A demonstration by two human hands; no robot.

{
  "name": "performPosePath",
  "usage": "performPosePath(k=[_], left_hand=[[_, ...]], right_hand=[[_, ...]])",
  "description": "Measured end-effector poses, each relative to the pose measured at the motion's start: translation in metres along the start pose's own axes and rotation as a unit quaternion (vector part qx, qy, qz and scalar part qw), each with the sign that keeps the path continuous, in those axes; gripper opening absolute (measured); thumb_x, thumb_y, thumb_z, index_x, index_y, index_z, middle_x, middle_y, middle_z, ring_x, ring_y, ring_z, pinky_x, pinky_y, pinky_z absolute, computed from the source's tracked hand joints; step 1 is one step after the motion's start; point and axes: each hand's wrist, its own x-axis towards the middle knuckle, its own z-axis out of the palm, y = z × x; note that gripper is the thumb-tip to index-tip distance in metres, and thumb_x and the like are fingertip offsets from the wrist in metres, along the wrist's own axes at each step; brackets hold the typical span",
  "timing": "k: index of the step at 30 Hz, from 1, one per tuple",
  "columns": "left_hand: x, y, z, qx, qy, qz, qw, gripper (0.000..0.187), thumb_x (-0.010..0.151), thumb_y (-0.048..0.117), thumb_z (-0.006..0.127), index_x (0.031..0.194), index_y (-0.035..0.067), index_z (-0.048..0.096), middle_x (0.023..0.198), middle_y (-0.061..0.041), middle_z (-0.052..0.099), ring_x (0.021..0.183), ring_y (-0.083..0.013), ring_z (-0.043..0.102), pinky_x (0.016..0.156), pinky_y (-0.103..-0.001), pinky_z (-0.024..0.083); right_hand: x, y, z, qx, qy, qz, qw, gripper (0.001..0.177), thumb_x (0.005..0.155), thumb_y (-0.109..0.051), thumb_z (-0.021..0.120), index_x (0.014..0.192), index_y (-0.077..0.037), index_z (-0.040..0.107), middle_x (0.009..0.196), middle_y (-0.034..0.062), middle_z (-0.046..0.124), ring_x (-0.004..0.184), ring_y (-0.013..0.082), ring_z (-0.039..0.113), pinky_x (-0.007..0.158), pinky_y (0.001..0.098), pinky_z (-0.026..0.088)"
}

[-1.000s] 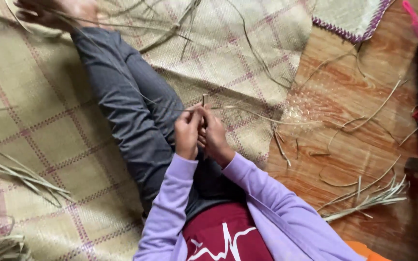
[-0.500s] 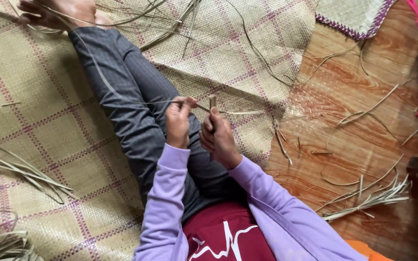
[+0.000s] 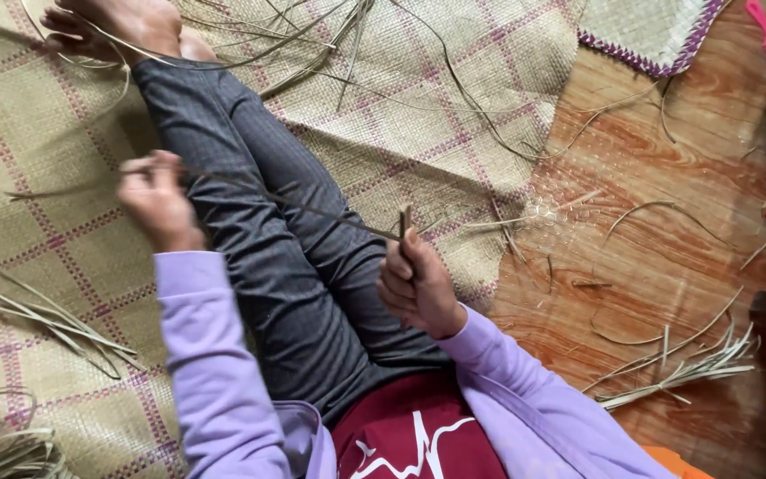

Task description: Weaving thin fiber strips into a mat using a small wooden tool while sitting on the floor.

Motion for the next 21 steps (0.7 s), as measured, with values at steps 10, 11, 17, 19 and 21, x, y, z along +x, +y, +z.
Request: performPosePath(k=[10,11,17,19,21], left_hand=[[-0.099,0.081,0.063,-0.250,-0.121,-0.305,0.911,0.024,0.086,0.006,0.051,0.105,0.015,0.063,0.103,0.001,0.068,0.098,-0.0114,0.072,0.084,-0.025,0.062],[-0.122,0.041,0.079,-0.302,-0.202,-0.418,0.833,0.051,0.063,-0.014,0.060,0.107,0.010,0.065,0.105,0.001,0.073,0.101,-0.0181,0.075,0.089,-0.028,0.061],[-0.212,0.062,0.115,-0.234,-0.131,-0.249,0.930,0.024,0.101,0.025,0.073,0.084,0.010,0.066,0.056,-0.003,0.057,0.047,-0.0108,0.056,0.041,-0.023,0.047],[-0.211,0.067,0.116,-0.230,-0.122,-0.244,0.934,0.025,0.102,0.023,0.071,0.082,0.010,0.065,0.054,-0.003,0.055,0.046,-0.0103,0.053,0.041,-0.021,0.044],[-0.209,0.071,0.116,-0.223,-0.112,-0.238,0.939,0.026,0.103,0.020,0.069,0.080,0.010,0.064,0.051,-0.003,0.053,0.044,-0.0099,0.051,0.041,-0.020,0.041]], right_hand=[[0.048,0.016,-0.023,-0.024,0.048,-0.051,0.997,0.055,0.111,-0.056,0.034,0.073,-0.017,0.041,0.046,-0.0027,0.021,0.030,0.0109,0.023,0.024,0.0226,0.027],[0.051,0.020,-0.027,-0.045,0.059,-0.048,0.996,0.054,0.112,-0.054,0.034,0.074,-0.017,0.042,0.046,-0.0026,0.023,0.029,0.0112,0.024,0.024,0.0237,0.028],[0.065,0.050,-0.044,-0.106,0.134,-0.060,0.983,0.055,0.112,-0.049,0.040,0.072,-0.013,0.045,0.040,-0.0013,0.025,0.024,0.0135,0.027,0.022,0.0260,0.027],[0.069,0.057,-0.058,-0.119,0.139,-0.070,0.981,0.055,0.112,-0.047,0.042,0.071,-0.012,0.046,0.039,0.0004,0.027,0.024,0.0147,0.029,0.022,0.0268,0.028],[0.072,0.063,-0.068,-0.129,0.142,-0.078,0.978,0.054,0.112,-0.045,0.045,0.070,-0.010,0.047,0.038,0.0021,0.029,0.023,0.0159,0.031,0.021,0.0277,0.029]])
